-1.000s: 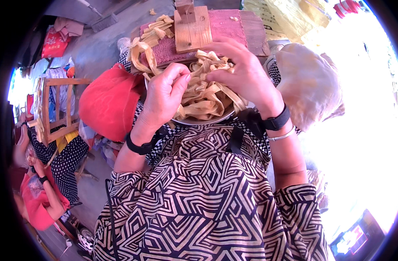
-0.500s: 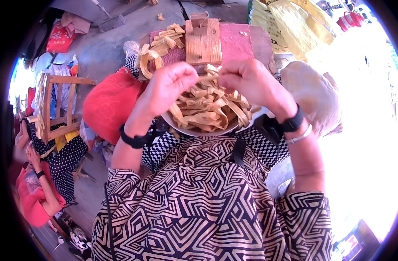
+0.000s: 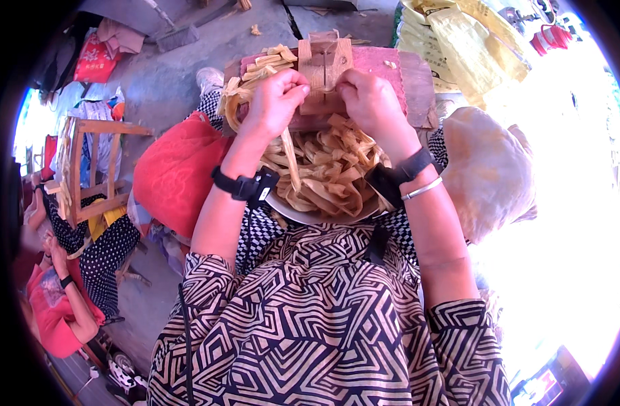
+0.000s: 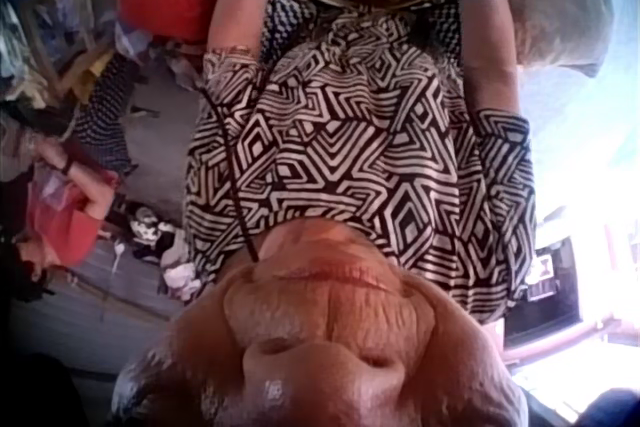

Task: The person weaves strips of natural fiber by hand, wrapping them around a central core to form small rings and then joining them together on a wooden form.

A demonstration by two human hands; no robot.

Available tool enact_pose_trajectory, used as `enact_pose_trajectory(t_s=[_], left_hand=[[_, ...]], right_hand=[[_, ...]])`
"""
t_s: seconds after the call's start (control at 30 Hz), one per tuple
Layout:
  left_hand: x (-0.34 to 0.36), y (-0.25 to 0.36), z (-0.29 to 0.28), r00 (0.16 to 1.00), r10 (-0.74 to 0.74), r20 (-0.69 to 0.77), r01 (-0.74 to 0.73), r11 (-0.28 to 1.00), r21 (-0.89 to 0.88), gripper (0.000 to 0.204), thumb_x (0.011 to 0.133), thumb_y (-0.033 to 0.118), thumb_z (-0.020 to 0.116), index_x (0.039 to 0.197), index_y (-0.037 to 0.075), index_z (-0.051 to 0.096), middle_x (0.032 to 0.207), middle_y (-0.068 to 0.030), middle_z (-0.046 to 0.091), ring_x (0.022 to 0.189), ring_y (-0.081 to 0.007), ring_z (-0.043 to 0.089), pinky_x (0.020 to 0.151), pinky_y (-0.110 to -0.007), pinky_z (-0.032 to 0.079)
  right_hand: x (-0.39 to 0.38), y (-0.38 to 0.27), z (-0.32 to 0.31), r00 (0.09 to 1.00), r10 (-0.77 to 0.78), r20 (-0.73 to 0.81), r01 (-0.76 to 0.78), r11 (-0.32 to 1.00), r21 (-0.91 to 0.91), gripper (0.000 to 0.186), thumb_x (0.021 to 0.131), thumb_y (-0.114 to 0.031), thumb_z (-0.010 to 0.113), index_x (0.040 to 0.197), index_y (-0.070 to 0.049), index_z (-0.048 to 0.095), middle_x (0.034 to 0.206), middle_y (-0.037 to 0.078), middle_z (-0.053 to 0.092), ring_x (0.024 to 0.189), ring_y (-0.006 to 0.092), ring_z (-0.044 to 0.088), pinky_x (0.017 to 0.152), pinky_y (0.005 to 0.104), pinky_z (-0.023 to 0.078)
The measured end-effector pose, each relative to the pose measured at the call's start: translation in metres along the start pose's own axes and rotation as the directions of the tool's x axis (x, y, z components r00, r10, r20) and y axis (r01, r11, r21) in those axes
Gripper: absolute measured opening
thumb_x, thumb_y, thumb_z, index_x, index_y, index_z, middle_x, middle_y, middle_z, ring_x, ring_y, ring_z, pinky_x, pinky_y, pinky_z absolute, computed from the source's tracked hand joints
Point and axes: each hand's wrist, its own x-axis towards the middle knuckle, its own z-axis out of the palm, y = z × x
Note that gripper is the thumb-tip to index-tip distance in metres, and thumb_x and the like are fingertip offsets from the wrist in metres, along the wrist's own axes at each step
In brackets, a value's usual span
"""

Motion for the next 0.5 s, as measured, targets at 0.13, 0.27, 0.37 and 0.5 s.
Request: enact_pose_trajectory(t_s=[0.13, 0.27, 0.37, 0.5], left_hand=[[-0.003, 0.002, 0.004, 0.943, 0.293, -0.157, -0.162, 0.818, 0.552, 0.008, 0.085, 0.006, 0.058, 0.09, -0.001, 0.058, 0.061, -0.0058, 0.053, 0.058, -0.0095, 0.051, 0.055, -0.028, 0.043], [-0.022, 0.003, -0.001, 0.992, 0.071, -0.108, -0.06, 0.993, 0.103, 0.013, 0.087, 0.009, 0.057, 0.096, 0.0, 0.057, 0.076, -0.0055, 0.062, 0.062, -0.0106, 0.054, 0.055, -0.026, 0.043], [-0.044, 0.008, 0.002, 0.997, -0.076, 0.006, 0.076, 0.984, -0.163, 0.022, 0.088, 0.007, 0.054, 0.109, -0.001, 0.054, 0.09, -0.0062, 0.063, 0.067, -0.0089, 0.055, 0.058, -0.023, 0.045], [-0.073, 0.019, 0.021, 0.94, -0.296, 0.166, 0.334, 0.716, -0.613, 0.028, 0.091, 0.008, 0.05, 0.117, -0.001, 0.049, 0.093, -0.0093, 0.063, 0.072, -0.0144, 0.061, 0.064, -0.026, 0.051]], right_hand=[[-0.003, 0.009, -0.009, 0.999, -0.024, -0.041, 0.01, 0.954, -0.299, 0.013, 0.083, -0.007, 0.056, 0.092, -0.004, 0.065, 0.07, 0.016, 0.06, 0.064, 0.0215, 0.061, 0.061, 0.0321, 0.048], [-0.028, -0.006, -0.032, 0.914, 0.276, 0.298, -0.398, 0.752, 0.525, 0.026, 0.087, -0.003, 0.053, 0.112, -0.001, 0.06, 0.075, 0.003, 0.06, 0.062, 0.0103, 0.056, 0.058, 0.0228, 0.045], [-0.045, -0.015, -0.041, 0.912, 0.21, 0.353, -0.402, 0.638, 0.657, 0.032, 0.089, -0.003, 0.053, 0.121, 0.002, 0.054, 0.084, -0.001, 0.058, 0.068, 0.0054, 0.053, 0.061, 0.0179, 0.044], [-0.057, -0.026, -0.05, 0.892, 0.258, 0.371, -0.451, 0.472, 0.757, 0.024, 0.089, -0.009, 0.058, 0.109, 0.003, 0.061, 0.077, 0.0, 0.06, 0.062, 0.0047, 0.053, 0.057, 0.0167, 0.044]])
